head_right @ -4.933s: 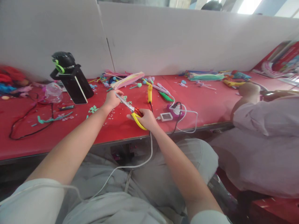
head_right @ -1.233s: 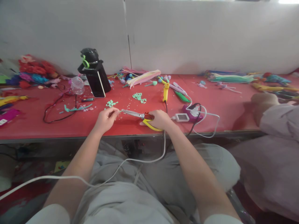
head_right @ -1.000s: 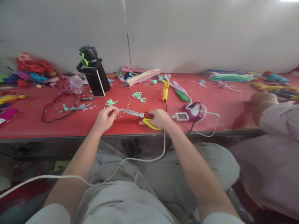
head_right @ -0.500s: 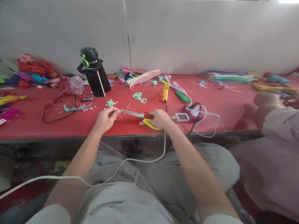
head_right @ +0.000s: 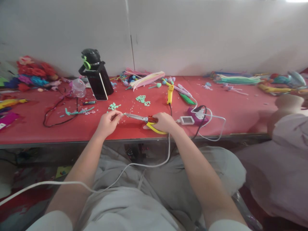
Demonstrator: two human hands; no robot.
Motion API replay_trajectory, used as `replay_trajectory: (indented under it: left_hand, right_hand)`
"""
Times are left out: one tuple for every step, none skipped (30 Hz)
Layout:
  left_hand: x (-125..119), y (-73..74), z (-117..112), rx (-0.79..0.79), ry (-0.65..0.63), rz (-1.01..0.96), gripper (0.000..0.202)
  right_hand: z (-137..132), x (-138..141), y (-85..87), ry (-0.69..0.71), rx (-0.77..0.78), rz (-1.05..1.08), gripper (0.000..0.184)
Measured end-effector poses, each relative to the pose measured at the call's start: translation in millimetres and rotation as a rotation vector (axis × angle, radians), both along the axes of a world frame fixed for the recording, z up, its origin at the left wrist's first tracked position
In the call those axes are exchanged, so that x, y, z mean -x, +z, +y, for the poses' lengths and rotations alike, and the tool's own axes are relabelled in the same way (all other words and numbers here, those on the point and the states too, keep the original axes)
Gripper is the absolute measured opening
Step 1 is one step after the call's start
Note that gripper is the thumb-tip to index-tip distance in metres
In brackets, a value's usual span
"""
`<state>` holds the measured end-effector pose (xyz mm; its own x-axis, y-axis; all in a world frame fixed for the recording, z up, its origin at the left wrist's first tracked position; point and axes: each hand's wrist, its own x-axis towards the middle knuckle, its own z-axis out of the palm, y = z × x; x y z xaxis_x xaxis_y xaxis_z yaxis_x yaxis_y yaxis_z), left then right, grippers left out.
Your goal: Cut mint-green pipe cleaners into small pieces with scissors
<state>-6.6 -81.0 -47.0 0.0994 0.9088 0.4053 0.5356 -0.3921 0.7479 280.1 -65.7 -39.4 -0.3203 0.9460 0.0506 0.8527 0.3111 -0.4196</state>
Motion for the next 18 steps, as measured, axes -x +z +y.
replay_trajectory:
  left_hand:
    - [0.2,-0.1,0.1,0.000,0.000,0.003,0.024]
    - [0.4,-0.3,0.3,-0.003,0.000,0.007,0.024]
    - [0.7,-0.6,0.6,-0.006,0.002,0.011,0.025]
    - [1.1,-0.9,0.9,-0.010,0.004,0.016,0.025]
    - [1.4,-1.3,1.2,-0.013,0.006,0.021,0.025]
    - [1.7,-1.7,1.5,-0.015,0.007,0.027,0.025]
    - [2.0,-2.1,1.7,-0.017,0.008,0.032,0.025]
    - [2.3,-2.4,1.9,-0.017,0.009,0.035,0.025]
    - [2.4,-2.7,2.1,-0.017,0.010,0.036,0.025]
    - [2.5,-2.9,2.2,-0.017,0.011,0.036,0.025]
    - [2.5,-3.0,2.3,-0.017,0.013,0.035,0.025]
    - [2.5,-3.1,2.3,-0.017,0.013,0.034,0.025]
    - [2.5,-3.1,2.3,-0.017,0.012,0.032,0.025]
    - [2.5,-3.1,2.2,-0.016,0.010,0.031,0.025]
    - [2.5,-3.1,2.2,-0.016,0.008,0.031,0.025]
    - [2.5,-3.1,2.1,-0.014,0.007,0.030,0.025]
    - [2.4,-3.1,2.1,-0.014,0.006,0.029,0.025]
    - [2.4,-3.1,2.0,-0.013,0.006,0.029,0.025]
  right_hand:
    - [0.5,-0.1,-0.5,0.000,0.001,0.002,0.064]
    - [1.1,-0.3,-1.3,0.001,0.002,0.004,0.064]
    - [1.8,-0.6,-2.2,0.003,0.002,0.006,0.065]
    - [2.6,-0.9,-3.3,0.006,0.001,0.007,0.065]
    - [3.4,-1.3,-4.3,0.010,-0.002,0.007,0.066]
    - [4.0,-1.7,-5.2,0.013,-0.006,0.007,0.067]
    - [4.4,-2.0,-5.9,0.013,-0.011,0.006,0.068]
    - [4.4,-2.4,-6.3,0.012,-0.017,0.007,0.068]
    - [4.2,-2.7,-6.4,0.011,-0.022,0.012,0.069]
    - [3.6,-3.0,-6.3,0.011,-0.028,0.020,0.069]
    - [2.9,-3.2,-6.0,0.013,-0.033,0.032,0.070]
    - [2.1,-3.4,-5.5,0.017,-0.036,0.042,0.070]
    - [1.4,-3.5,-5.1,0.021,-0.037,0.047,0.070]
    - [0.8,-3.6,-4.7,0.023,-0.037,0.049,0.070]
    - [0.4,-3.7,-4.4,0.021,-0.035,0.046,0.070]
    - [0.3,-3.6,-4.2,0.021,-0.032,0.042,0.070]
    - [0.3,-3.6,-4.1,0.020,-0.028,0.039,0.070]
    - [0.4,-3.5,-4.1,0.019,-0.023,0.038,0.070]
